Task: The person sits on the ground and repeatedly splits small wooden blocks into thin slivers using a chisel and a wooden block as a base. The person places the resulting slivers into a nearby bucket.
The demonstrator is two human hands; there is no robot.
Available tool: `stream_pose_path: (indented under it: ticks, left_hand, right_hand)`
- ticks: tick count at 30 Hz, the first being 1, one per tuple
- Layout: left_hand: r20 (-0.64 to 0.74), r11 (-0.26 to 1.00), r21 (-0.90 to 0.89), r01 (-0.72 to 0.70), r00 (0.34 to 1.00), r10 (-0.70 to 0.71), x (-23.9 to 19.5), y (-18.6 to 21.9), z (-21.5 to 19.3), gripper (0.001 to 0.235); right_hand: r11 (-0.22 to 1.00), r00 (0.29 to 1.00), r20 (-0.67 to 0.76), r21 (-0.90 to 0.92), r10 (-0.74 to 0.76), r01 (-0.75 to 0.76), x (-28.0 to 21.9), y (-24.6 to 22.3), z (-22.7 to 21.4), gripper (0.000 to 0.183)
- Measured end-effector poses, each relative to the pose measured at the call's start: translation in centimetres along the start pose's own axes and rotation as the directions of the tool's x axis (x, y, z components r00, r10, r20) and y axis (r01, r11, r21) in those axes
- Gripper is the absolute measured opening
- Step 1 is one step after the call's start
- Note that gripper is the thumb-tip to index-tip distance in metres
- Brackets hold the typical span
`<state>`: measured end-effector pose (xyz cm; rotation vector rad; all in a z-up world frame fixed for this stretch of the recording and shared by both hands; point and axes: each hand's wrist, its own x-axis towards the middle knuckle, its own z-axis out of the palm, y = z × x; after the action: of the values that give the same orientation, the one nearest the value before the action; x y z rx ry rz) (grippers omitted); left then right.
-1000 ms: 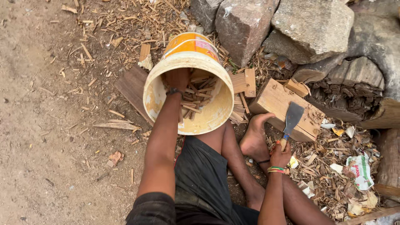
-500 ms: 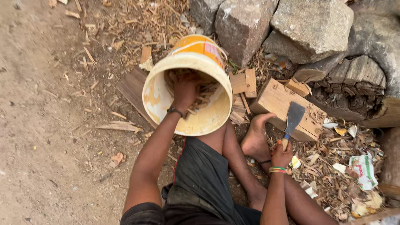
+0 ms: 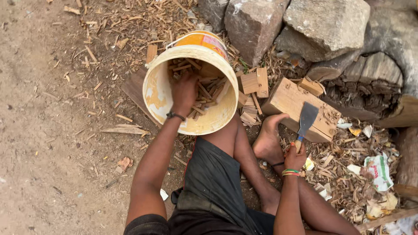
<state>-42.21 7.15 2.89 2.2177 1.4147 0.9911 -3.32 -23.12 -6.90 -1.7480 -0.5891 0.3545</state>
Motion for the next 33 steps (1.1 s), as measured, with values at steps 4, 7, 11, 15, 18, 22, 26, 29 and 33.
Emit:
stream_pose_path:
  ticks: [4,7,11,15,18,22,26,29,33]
  left_hand:
    - [0.047,0.978,0.207,-0.010,0.999,0.000,1.4,-0.6,0.9,0.041]
    - [0.077,0.966,0.200,-0.167,0.985,0.155,3.0,-0.8,1.9,0.034]
    - [0.302,0.968,0.139,-0.208,0.940,0.158,3.4,-0.4,3.6,0.031]
    - [0.309,0.958,0.084,-0.274,0.921,0.236,3.6,-2.1,5.4,0.033]
    - [0.462,0.956,0.105,-0.273,0.865,0.196,3.4,-2.2,4.5,0.036]
    - [0.677,0.987,0.138,-0.087,0.736,-0.030,0.4,0.4,2.5,0.027]
    - [0.577,0.970,0.236,-0.053,0.811,-0.096,0.2,-1.1,3.5,0.026]
    - [0.418,0.984,0.170,-0.047,0.908,-0.029,1.2,-3.4,4.3,0.030]
    - [0.475,0.948,0.303,-0.096,0.878,-0.063,1.4,-0.9,6.2,0.025]
  right_hand:
    - [0.998,0.999,-0.013,0.040,0.038,-0.037,-0.1,0.4,0.3,0.020]
    - [0.996,0.999,0.000,0.070,0.052,-0.052,0.0,1.2,-0.1,0.019]
    - [0.998,0.999,0.011,0.051,0.037,-0.038,0.1,1.3,-0.4,0.018]
    - [0.997,0.998,0.002,0.052,0.058,-0.058,-0.3,0.6,-0.2,0.018]
    - [0.998,0.998,-0.010,0.007,0.060,-0.059,-0.4,-0.2,0.0,0.018]
    - [0.999,0.999,0.002,0.011,0.041,-0.041,-0.2,0.1,-0.4,0.017]
    - [0.999,1.000,0.029,0.049,0.005,-0.006,0.1,1.8,-0.5,0.018]
    - [1.000,0.999,0.034,-0.015,-0.015,0.015,0.0,1.6,-0.7,0.018]
    - [0.998,0.999,-0.012,-0.058,0.030,-0.030,-0.4,0.1,-0.1,0.018]
